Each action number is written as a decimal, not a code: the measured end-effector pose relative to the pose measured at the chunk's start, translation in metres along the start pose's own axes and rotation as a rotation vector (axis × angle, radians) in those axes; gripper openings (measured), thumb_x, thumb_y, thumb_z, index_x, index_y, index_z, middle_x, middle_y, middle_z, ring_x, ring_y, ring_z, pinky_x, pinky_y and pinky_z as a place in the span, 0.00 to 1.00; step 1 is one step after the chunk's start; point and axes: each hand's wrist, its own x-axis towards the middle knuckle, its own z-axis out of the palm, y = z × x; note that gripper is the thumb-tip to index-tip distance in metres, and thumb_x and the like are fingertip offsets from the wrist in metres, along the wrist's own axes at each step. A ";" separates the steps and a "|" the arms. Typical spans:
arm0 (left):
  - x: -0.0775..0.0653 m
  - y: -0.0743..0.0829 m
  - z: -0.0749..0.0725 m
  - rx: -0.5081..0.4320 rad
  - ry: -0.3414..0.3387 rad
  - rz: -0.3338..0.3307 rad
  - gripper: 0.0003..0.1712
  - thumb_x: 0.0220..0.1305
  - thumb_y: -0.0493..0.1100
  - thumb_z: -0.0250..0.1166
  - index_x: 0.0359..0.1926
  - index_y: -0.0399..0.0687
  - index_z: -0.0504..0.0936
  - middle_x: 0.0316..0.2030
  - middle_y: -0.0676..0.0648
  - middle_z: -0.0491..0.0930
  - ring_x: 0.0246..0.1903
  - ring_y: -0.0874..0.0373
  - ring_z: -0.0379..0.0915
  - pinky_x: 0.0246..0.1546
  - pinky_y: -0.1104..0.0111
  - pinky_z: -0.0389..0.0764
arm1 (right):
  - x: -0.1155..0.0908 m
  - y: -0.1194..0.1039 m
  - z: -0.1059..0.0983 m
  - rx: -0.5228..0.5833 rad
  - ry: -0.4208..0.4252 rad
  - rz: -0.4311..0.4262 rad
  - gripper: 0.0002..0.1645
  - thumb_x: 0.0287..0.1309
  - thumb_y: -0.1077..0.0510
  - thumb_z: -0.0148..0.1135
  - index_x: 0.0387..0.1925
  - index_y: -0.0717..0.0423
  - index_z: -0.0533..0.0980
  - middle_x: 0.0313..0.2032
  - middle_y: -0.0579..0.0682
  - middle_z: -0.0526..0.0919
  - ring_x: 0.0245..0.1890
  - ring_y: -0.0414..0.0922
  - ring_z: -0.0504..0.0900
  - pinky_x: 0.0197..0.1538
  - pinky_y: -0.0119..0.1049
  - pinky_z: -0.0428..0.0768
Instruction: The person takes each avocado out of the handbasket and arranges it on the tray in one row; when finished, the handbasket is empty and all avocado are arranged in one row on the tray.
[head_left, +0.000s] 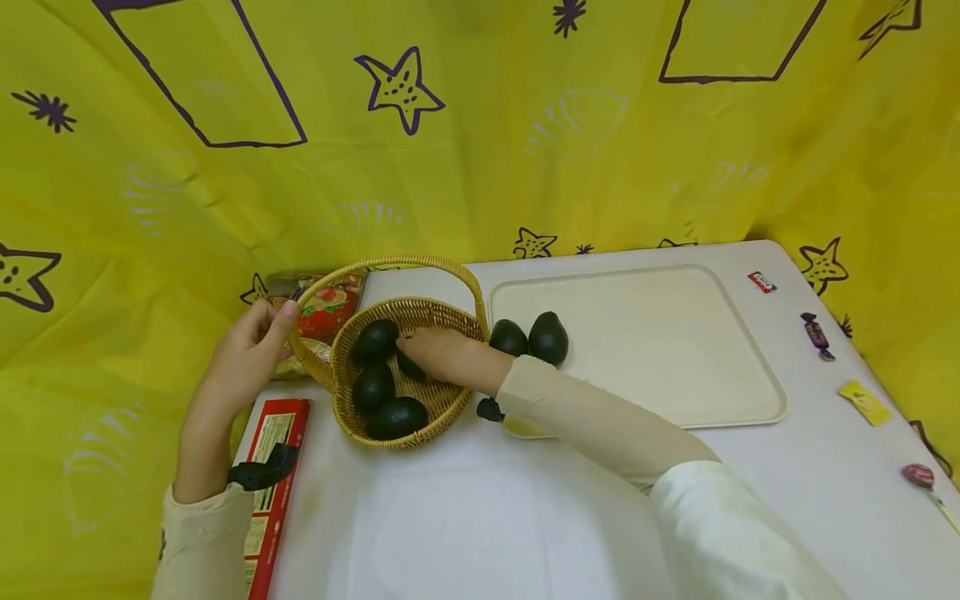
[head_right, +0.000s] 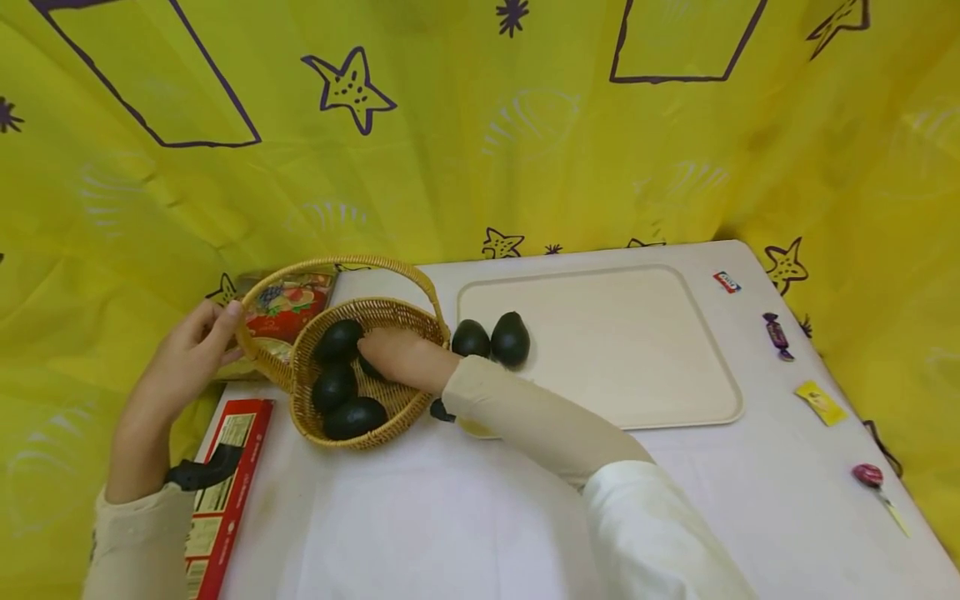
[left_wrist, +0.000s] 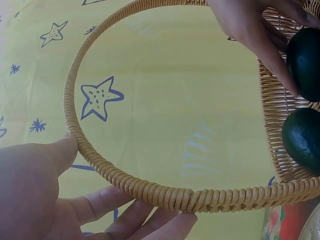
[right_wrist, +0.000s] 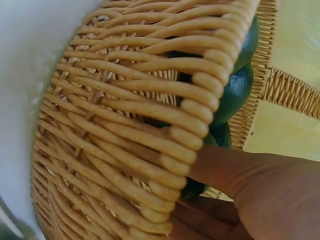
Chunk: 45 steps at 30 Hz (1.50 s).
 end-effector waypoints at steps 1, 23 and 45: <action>0.000 0.000 0.000 -0.001 0.000 0.000 0.28 0.85 0.59 0.45 0.44 0.35 0.68 0.39 0.40 0.68 0.49 0.60 0.74 0.44 0.83 0.82 | 0.000 0.000 0.000 -0.010 0.001 -0.001 0.36 0.68 0.61 0.72 0.74 0.56 0.70 0.65 0.55 0.80 0.65 0.50 0.80 0.65 0.40 0.82; 0.000 0.002 0.000 0.014 -0.011 0.005 0.29 0.85 0.59 0.44 0.45 0.34 0.68 0.37 0.41 0.67 0.49 0.58 0.73 0.46 0.81 0.83 | 0.003 0.005 -0.001 0.125 -0.006 0.036 0.25 0.67 0.58 0.73 0.61 0.57 0.75 0.54 0.56 0.85 0.57 0.50 0.85 0.55 0.38 0.85; -0.001 0.002 0.000 0.012 -0.024 -0.003 0.29 0.85 0.59 0.43 0.48 0.34 0.69 0.41 0.39 0.68 0.56 0.44 0.74 0.48 0.77 0.85 | -0.024 0.014 -0.007 0.369 0.117 -0.021 0.40 0.70 0.56 0.71 0.76 0.65 0.66 0.67 0.61 0.78 0.69 0.53 0.76 0.70 0.41 0.77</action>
